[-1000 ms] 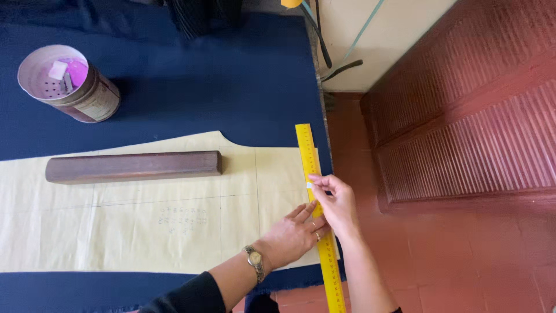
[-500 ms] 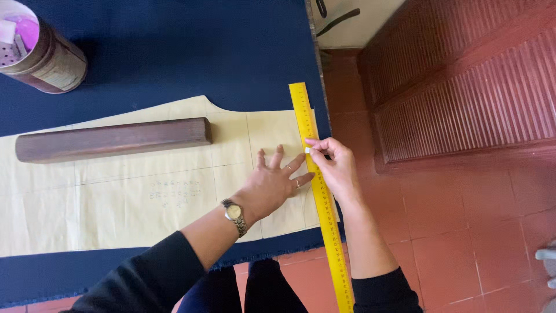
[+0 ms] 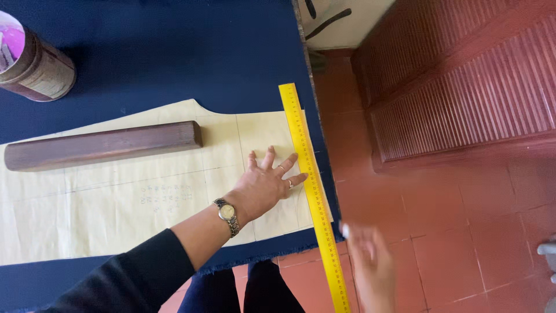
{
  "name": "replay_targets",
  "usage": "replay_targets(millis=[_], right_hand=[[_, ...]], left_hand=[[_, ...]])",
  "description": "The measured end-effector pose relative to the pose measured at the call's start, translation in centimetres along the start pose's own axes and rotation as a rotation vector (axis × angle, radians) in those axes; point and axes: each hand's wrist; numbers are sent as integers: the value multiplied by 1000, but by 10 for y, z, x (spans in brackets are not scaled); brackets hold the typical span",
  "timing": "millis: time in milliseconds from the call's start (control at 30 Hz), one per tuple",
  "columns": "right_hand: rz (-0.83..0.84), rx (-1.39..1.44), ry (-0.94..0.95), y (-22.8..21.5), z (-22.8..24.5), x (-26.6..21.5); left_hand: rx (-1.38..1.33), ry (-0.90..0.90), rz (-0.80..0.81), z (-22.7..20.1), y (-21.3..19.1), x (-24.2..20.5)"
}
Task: The person aligns a yellow ruler along the edge of a paper pattern placed on dark blue fabric. Using a small white marking tool, they draw lines along the ruler's edge to transfer the pattern outline onto the fabric. The person repositions the ruler multiple times to mark different sections of the pattern edge.
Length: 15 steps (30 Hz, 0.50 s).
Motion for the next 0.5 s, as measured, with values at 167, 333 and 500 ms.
replay_targets(millis=[167, 333, 500], right_hand=[[-124, 168, 256, -5, -203, -27], [-101, 305, 219, 13, -164, -33], [-80, 229, 372, 8, -159, -29]], left_hand=[[6, -1, -37, 1, 4, 7], [67, -36, -82, 0, 17, 16], [-104, -97, -342, -9, 45, 36]])
Point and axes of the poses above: each hand's wrist, its own x-axis towards the middle knuckle, its own y-axis out of the palm, z = x × y, and after that the axes turned 14 degrees about z, right-handed
